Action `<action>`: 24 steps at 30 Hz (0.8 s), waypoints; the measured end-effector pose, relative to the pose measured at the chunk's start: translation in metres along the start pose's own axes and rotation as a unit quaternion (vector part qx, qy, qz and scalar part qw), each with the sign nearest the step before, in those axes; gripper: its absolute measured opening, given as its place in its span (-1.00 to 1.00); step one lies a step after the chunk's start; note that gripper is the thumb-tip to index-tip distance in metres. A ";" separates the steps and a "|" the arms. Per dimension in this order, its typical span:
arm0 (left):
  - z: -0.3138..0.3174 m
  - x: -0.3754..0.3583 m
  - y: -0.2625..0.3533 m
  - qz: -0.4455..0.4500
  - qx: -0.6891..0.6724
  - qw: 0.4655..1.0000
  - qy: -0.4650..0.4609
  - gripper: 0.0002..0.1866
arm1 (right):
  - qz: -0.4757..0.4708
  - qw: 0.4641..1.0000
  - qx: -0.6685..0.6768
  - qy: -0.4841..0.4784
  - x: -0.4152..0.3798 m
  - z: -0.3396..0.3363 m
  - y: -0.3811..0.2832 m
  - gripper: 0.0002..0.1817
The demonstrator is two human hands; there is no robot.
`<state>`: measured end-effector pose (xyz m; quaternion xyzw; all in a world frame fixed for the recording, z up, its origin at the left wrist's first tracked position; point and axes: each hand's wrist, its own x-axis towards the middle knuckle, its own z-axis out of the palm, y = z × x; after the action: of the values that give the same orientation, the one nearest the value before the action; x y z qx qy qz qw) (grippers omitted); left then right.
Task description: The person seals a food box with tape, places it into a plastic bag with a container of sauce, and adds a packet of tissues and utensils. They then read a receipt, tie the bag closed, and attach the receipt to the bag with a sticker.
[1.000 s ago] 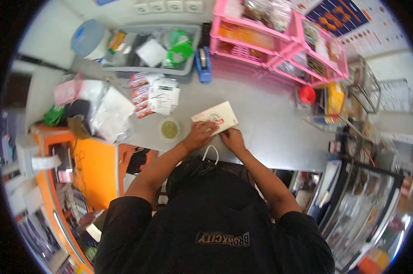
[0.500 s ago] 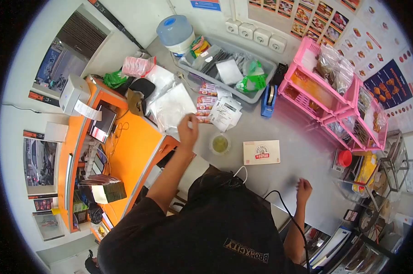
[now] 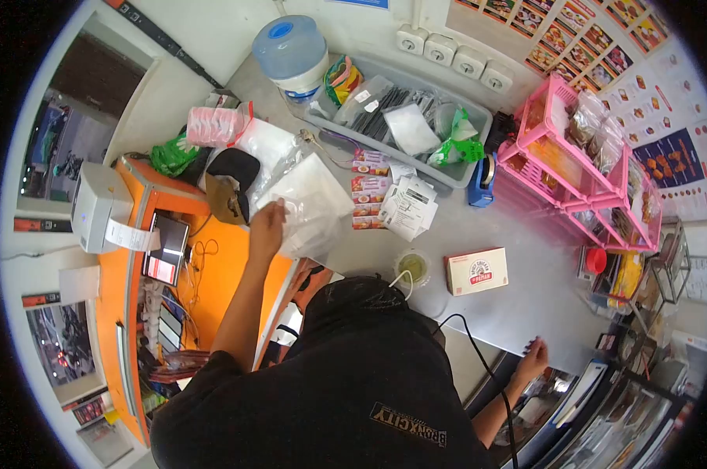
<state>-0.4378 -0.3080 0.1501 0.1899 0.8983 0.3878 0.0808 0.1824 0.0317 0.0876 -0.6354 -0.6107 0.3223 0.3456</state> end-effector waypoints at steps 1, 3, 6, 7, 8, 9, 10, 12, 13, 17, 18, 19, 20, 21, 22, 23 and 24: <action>-0.016 0.005 0.007 0.021 -0.051 0.998 0.018 -0.54 | -0.010 1.000 0.018 -0.012 0.006 0.001 -0.022 -0.70; -0.056 0.015 0.042 0.062 -0.101 0.991 0.068 -0.67 | -0.065 0.997 -0.006 -0.046 0.012 0.004 -0.092 -0.71; -0.120 0.026 0.090 0.065 -0.117 0.983 0.127 -0.72 | -0.161 0.985 0.010 -0.062 0.015 0.027 -0.198 -0.78; -0.135 0.022 0.114 0.064 -0.172 0.971 0.155 -0.68 | -0.183 0.980 0.028 -0.068 0.008 0.038 -0.237 -0.80; -0.142 0.021 0.122 0.049 -0.244 0.953 0.175 -0.66 | -0.176 0.976 0.053 -0.119 0.002 0.046 -0.271 -0.82; -0.148 0.021 0.131 0.035 -0.315 0.929 0.193 -0.63 | -0.170 0.968 0.078 -0.168 -0.006 0.055 -0.302 -0.84; -0.147 0.014 0.163 0.045 -0.319 0.927 0.194 -0.63 | -0.176 0.946 0.112 -0.248 -0.020 0.067 -0.330 -0.84; -0.138 -0.004 0.235 -0.055 -0.624 0.747 0.223 -0.58 | -0.260 0.880 0.132 -0.375 -0.060 0.097 -0.385 -0.80; -0.135 -0.005 0.226 -0.046 -0.630 0.745 0.215 -0.58 | -0.312 0.834 0.133 -0.436 -0.085 0.110 -0.415 -0.73; -0.104 -0.036 0.219 0.103 -0.642 0.724 -0.229 -0.65 | -0.344 0.785 0.156 -0.491 -0.148 0.161 -0.465 -0.51; -0.101 -0.046 0.224 0.114 -0.643 0.718 -0.240 -0.65 | -0.260 0.766 0.202 -0.552 -0.152 0.176 -0.463 -0.52; -0.099 -0.055 0.226 0.148 -0.581 0.769 -0.223 -0.69 | -0.174 0.735 0.246 -0.607 -0.151 0.184 -0.461 -0.52; -0.098 -0.061 0.227 0.180 -0.517 0.813 -0.199 -0.67 | -0.182 0.740 0.245 -0.600 -0.147 0.185 -0.457 -0.52; -0.097 -0.064 0.226 0.186 -0.522 0.808 -0.200 -0.67 | -0.285 0.731 0.210 -0.583 -0.143 0.182 -0.452 -0.58; -0.098 -0.067 0.223 0.167 -0.560 0.792 -0.178 -0.64 | -0.383 0.712 0.171 -0.563 -0.141 0.180 -0.447 -0.64; -0.099 -0.070 0.220 0.144 -0.596 0.775 -0.155 -0.60 | -0.386 0.710 0.166 -0.566 -0.141 0.178 -0.442 -0.64; -0.102 -0.071 0.217 0.155 -0.602 0.768 -0.154 -0.65 | -0.383 0.708 0.173 -0.567 -0.143 0.175 -0.437 -0.70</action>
<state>-0.3426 -0.2686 0.3777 0.2964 0.4140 0.8220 0.2550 -0.2115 -0.0961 0.3525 0.0266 -0.8164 0.5617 0.1313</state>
